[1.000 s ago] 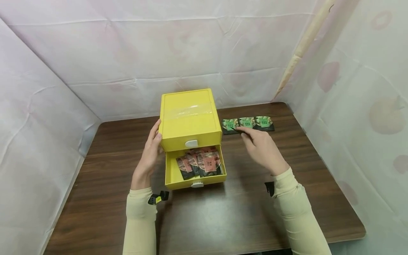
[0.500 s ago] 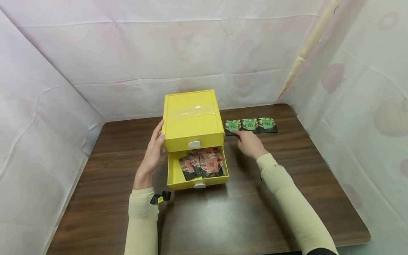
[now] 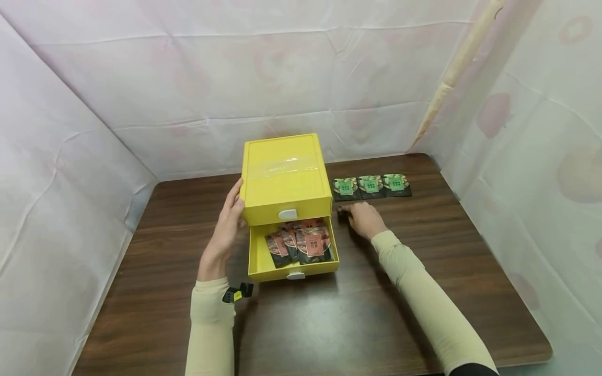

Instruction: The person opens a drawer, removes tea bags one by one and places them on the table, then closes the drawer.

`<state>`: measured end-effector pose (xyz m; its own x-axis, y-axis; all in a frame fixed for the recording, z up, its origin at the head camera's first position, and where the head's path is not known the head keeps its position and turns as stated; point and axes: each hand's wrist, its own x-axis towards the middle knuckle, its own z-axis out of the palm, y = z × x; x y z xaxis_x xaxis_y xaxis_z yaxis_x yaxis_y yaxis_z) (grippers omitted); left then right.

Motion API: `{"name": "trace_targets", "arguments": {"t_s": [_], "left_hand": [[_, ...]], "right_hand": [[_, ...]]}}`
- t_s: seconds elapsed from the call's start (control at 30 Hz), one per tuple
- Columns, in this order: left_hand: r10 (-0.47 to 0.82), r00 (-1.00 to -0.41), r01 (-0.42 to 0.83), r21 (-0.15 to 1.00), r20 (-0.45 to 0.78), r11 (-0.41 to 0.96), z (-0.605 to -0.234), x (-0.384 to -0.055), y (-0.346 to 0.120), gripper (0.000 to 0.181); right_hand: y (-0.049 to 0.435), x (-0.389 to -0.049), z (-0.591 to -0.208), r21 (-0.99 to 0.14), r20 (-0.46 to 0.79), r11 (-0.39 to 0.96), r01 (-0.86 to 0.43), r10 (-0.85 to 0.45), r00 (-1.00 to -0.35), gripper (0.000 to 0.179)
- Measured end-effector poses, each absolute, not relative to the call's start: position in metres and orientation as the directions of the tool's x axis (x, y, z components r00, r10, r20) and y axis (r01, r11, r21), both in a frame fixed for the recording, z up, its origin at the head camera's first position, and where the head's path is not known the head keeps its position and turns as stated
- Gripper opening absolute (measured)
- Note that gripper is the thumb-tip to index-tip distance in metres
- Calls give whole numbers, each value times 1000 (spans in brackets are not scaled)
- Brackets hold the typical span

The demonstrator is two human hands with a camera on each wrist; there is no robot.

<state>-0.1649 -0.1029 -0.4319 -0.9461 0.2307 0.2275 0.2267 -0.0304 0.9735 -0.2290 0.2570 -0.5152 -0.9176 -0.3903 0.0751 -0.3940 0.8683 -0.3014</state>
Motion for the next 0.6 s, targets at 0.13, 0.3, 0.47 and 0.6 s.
{"name": "trace_targets", "arguments": {"t_s": [0.13, 0.3, 0.47, 0.6], "left_hand": [[237, -946, 222, 974, 224, -34, -433, -165, -103, 56], [240, -946, 215, 976, 218, -38, -433, -165, -103, 55], [245, -948, 200, 979, 204, -42, -434, -165, -103, 55], [248, -950, 185, 982, 190, -45, -430, -165, -104, 56]], "right_hand": [[261, -230, -520, -329, -14, 866, -378, -404, -915, 47], [263, -231, -523, -344, -65, 854, -391, -437, -897, 56], [263, -232, -523, -353, -86, 853, -383, -438, -895, 60], [261, -232, -522, -340, -89, 871, -354, -405, -910, 61]]}}
